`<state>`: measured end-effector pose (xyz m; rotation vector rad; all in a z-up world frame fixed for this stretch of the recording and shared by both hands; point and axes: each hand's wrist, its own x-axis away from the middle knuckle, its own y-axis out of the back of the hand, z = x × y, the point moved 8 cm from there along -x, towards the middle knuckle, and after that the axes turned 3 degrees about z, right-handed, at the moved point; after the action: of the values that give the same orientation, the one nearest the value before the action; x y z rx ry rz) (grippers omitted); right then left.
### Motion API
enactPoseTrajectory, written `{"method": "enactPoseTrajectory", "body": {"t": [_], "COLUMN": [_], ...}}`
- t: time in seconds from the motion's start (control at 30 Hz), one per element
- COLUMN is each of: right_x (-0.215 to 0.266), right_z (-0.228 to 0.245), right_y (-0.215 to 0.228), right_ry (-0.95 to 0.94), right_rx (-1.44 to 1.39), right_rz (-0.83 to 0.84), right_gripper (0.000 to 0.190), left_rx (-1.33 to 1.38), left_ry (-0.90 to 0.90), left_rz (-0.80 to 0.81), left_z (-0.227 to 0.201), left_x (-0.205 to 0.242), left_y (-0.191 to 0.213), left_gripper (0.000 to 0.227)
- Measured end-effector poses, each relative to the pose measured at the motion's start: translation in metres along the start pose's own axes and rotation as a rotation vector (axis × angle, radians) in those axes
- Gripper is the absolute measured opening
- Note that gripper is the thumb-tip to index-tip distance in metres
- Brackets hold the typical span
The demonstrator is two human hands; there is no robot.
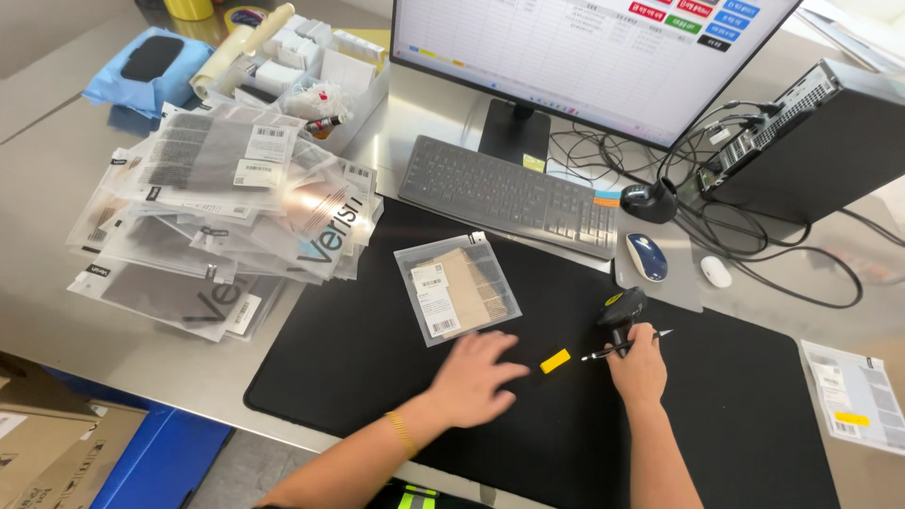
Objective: The person repeatedly picks up clear plastic mailer packages, scans them with a barcode scanner, writes on a yellow label with a pen, and places the labeled packages into a stack. The process is repeated for multiple packages throughout the clip.
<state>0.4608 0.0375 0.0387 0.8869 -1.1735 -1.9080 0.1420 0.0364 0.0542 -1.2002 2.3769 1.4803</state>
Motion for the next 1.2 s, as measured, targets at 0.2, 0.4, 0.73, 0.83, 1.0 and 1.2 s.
{"method": "enactPoseTrajectory", "body": {"t": [0.2,0.4,0.73,0.83,1.0,1.2], "right_x": [0.043,0.085,0.083,0.082,0.082,0.087], "right_z": [0.037,0.067,0.098,0.097,0.101,0.117], "right_y": [0.046,-0.034,-0.042,-0.046,-0.047,-0.032], "right_ry": [0.297,-0.054,-0.131,-0.157,-0.060,0.200], "right_rx": [-0.058,-0.602,-0.618,-0.651,-0.569,-0.458], "right_rz": [-0.535,-0.111,-0.056,-0.052,-0.161,-0.341], "right_gripper": [0.050,0.027,0.037,0.036,0.035,0.031], "left_rx": [-0.023,-0.054,-0.067,-0.066,-0.040,-0.037], "left_ry": [0.049,0.000,-0.005,0.020,0.032,0.035], "left_rz": [0.305,0.317,0.233,0.255,0.253,0.244], "left_z": [0.005,0.018,0.016,0.017,0.016,0.014], "left_x": [-0.046,-0.019,-0.007,-0.007,-0.005,-0.006], "left_y": [-0.094,-0.076,-0.042,-0.040,-0.036,-0.033], "left_gripper": [0.060,0.067,0.059,0.054,0.053,0.056]}}
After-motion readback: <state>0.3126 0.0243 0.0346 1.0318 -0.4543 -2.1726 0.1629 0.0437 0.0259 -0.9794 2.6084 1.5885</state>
